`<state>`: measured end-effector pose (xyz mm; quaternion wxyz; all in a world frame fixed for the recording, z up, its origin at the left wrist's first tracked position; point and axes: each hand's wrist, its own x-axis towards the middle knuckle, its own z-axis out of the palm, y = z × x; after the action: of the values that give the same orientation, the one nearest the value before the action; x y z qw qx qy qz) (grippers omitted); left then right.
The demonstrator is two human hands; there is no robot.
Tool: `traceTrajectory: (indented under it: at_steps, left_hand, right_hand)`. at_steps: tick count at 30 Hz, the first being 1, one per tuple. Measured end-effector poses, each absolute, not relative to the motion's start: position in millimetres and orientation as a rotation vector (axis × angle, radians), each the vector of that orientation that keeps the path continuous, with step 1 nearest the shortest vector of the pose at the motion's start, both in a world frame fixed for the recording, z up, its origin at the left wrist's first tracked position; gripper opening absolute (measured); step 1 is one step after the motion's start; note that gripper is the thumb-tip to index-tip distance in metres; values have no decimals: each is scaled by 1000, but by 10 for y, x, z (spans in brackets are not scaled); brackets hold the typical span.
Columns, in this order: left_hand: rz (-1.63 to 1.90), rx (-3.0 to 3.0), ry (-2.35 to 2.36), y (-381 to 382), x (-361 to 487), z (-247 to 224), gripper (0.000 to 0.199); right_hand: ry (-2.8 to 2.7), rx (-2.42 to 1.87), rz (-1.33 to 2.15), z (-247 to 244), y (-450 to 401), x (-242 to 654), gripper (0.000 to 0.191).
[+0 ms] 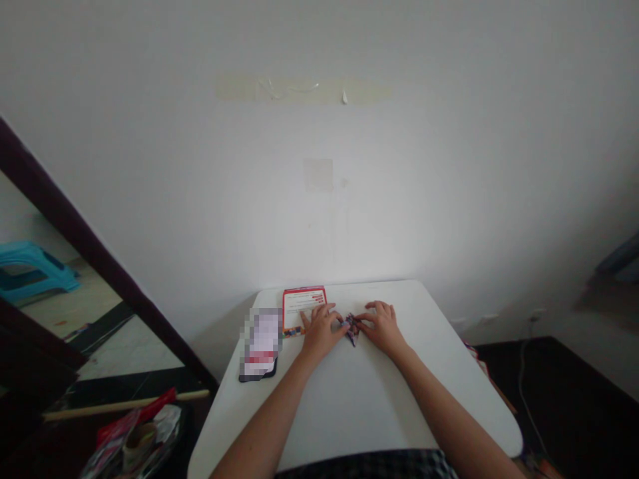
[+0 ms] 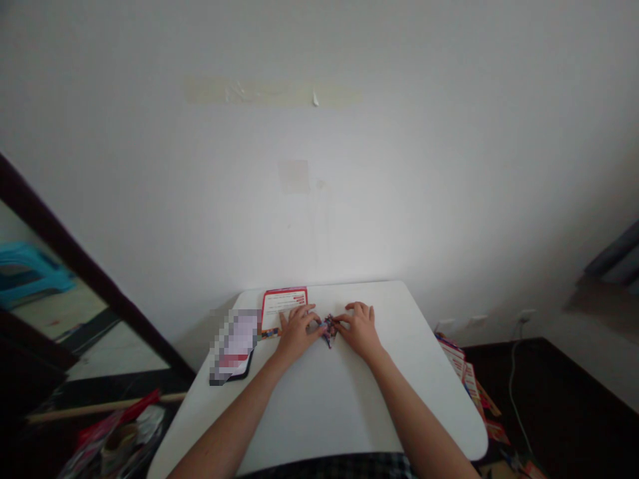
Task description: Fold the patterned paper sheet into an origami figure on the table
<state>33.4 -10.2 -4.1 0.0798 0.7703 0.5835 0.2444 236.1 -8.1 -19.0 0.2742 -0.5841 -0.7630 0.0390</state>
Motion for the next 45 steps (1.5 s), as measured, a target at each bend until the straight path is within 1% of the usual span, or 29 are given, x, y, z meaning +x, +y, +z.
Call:
traceTrajectory:
  at_steps: [5,18,23,28,35,39,45]
  left_hand:
    - [578,2350,1774,-114,304,-5,33]
    - [495,2367,1793,-93,261,-17,34]
    - [480,2356,1804,-97,267,-10,34]
    - [462,2342,1814,-110,268,2,36]
    - [464,2368,1783,-98,252,-26,34]
    - [461,2384,1772,-92,240,-34,32]
    - [413,2379,1759,-97,214,-8,37]
  right_hand:
    - [-2052,-1559,85,-207,-73,2370,18]
    - [-2097,-1474,86,-261,-48,2409,21]
    - [-2035,-1441,133,-317,14,2453,18]
    - [-1981,-1433,168,-368,67,2479,25]
    - [-2047,-1429,207,-328,43,2507,12]
    - [-2106,-1398,194,-263,10,2501,18]
    - [-2241,-1225,143,-226,-9,2491,22]
